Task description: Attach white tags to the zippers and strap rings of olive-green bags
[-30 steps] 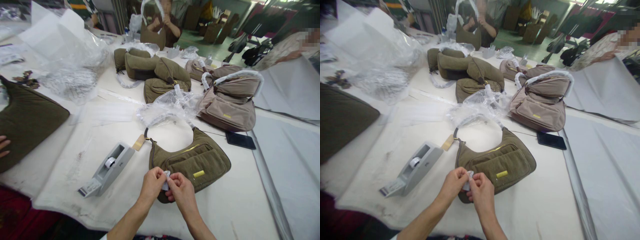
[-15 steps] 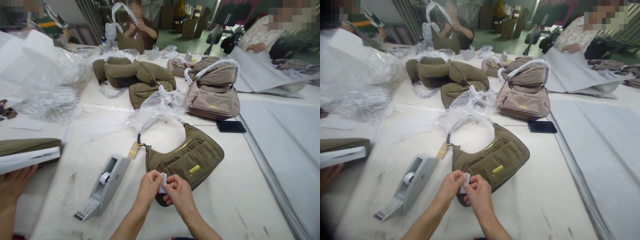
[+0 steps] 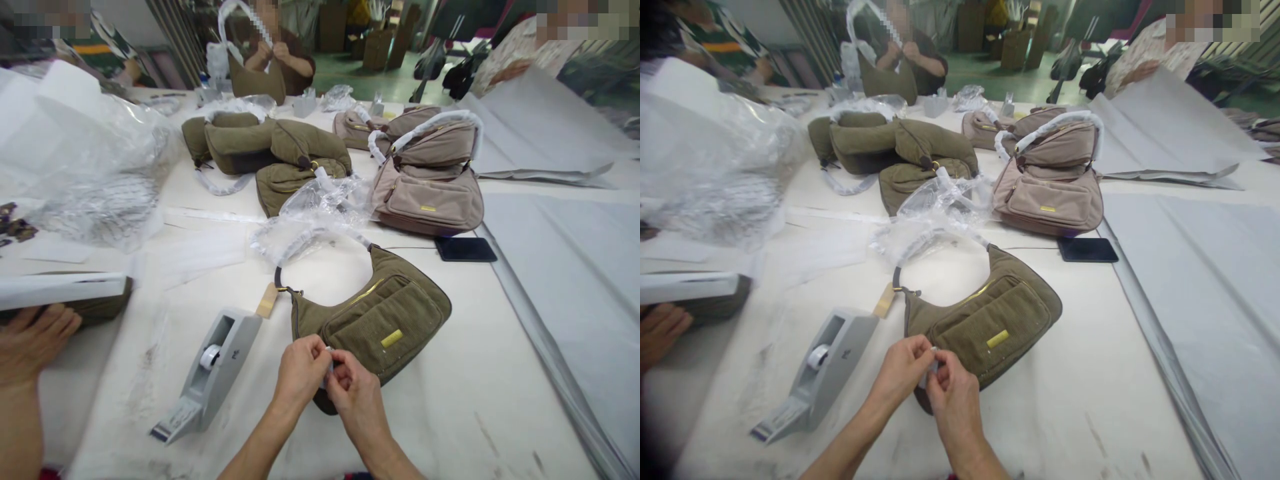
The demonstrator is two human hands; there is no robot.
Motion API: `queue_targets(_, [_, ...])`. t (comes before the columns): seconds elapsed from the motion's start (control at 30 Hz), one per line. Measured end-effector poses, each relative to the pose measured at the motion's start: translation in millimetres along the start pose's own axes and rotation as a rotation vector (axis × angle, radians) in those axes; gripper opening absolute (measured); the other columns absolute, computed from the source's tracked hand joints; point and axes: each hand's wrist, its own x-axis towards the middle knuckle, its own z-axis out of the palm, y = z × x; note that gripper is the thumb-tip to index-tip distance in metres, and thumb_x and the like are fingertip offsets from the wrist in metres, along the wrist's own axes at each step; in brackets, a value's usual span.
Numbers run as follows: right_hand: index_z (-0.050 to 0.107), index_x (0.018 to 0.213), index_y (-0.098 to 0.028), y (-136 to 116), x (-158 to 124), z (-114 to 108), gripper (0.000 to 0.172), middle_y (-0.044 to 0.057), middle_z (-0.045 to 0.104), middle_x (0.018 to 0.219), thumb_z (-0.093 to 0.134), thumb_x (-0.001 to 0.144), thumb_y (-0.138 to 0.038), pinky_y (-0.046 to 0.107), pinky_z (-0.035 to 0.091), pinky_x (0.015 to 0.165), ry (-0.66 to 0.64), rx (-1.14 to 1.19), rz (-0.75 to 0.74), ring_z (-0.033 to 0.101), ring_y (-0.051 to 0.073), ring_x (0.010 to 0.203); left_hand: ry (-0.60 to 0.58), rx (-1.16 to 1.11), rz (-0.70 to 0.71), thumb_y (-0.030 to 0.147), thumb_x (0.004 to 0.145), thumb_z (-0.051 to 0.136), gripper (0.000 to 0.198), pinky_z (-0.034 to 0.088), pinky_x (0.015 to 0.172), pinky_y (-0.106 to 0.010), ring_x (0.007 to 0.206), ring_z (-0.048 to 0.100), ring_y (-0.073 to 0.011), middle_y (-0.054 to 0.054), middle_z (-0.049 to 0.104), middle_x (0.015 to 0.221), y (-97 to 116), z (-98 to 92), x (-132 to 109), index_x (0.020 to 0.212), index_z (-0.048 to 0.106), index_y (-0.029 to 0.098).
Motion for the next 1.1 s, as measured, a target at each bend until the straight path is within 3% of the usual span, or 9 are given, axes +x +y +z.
queue_targets(0.2, [0.064, 0.091, -0.018, 9, 4, 1, 0.020, -0.002, 0.060, 0.054, 0.054, 0.074, -0.024, 0.019, 0.042, 0.045, -0.021, 0.124, 0.073, 0.059, 0.014, 0.048, -0.054, 0.068, 0.043, 0.018, 0.069, 0.044, 0.019, 0.027, 0.051, -0.022, 0.053, 0.048, -0.0127, 0.001, 0.054, 0.051, 7, -2.3, 1, 0.053, 0.054, 0.018])
queue_targets(0.37, [0.063, 0.091, -0.017, 12, 4, 4, 0.022, -0.002, 0.060, 0.054, 0.052, 0.073, -0.022, 0.020, 0.042, 0.046, -0.009, 0.145, 0.096, 0.058, 0.014, 0.046, -0.166, -0.180, -0.048, 0.017, 0.064, 0.048, 0.008, 0.028, 0.045, -0.020, 0.046, 0.045, -0.0112, 0.004, 0.051, 0.048, -10, 4.4, 2, 0.061, 0.055, 0.017])
queue_targets(0.47, [0.063, 0.091, -0.018, 7, 2, 1, 0.021, -0.002, 0.060, 0.055, 0.051, 0.074, -0.020, 0.020, 0.042, 0.047, -0.007, 0.131, 0.077, 0.058, 0.014, 0.048, -0.100, -0.198, -0.050, 0.020, 0.067, 0.050, 0.007, 0.029, 0.046, -0.020, 0.046, 0.045, -0.0108, 0.004, 0.050, 0.049, -12, 9.7, -3, 0.062, 0.054, 0.018])
queue_targets(0.63, [0.058, 0.097, -0.020, 2, -3, -2, 0.020, -0.002, 0.064, 0.062, 0.050, 0.079, -0.024, 0.021, 0.044, 0.054, -0.043, 0.166, 0.048, 0.061, 0.015, 0.055, 0.074, 0.061, 0.045, 0.015, 0.068, 0.049, 0.011, 0.028, 0.052, -0.022, 0.051, 0.045, -0.0111, 0.004, 0.047, 0.050, -1, 12.8, -11, 0.058, 0.048, 0.019])
queue_targets(0.87, [0.050, 0.114, -0.025, 7, -4, -2, 0.038, -0.001, 0.069, 0.086, 0.044, 0.078, -0.013, 0.020, 0.046, 0.060, -0.096, 0.130, -0.072, 0.065, 0.015, 0.068, 0.079, 0.150, 0.082, 0.013, 0.069, 0.048, 0.012, 0.027, 0.054, -0.022, 0.054, 0.045, -0.0120, 0.004, 0.047, 0.055, 3, 12.5, -13, 0.060, 0.044, 0.020])
queue_targets(1.1, [0.046, 0.107, -0.021, 10, -3, -2, 0.031, -0.001, 0.067, 0.075, 0.042, 0.078, -0.013, 0.023, 0.047, 0.060, -0.086, 0.140, -0.059, 0.065, 0.016, 0.067, 0.195, 0.159, -0.008, 0.015, 0.071, 0.046, 0.014, 0.028, 0.055, -0.022, 0.055, 0.045, -0.0131, 0.005, 0.044, 0.055, 4, 24.1, -18, 0.061, 0.039, 0.022])
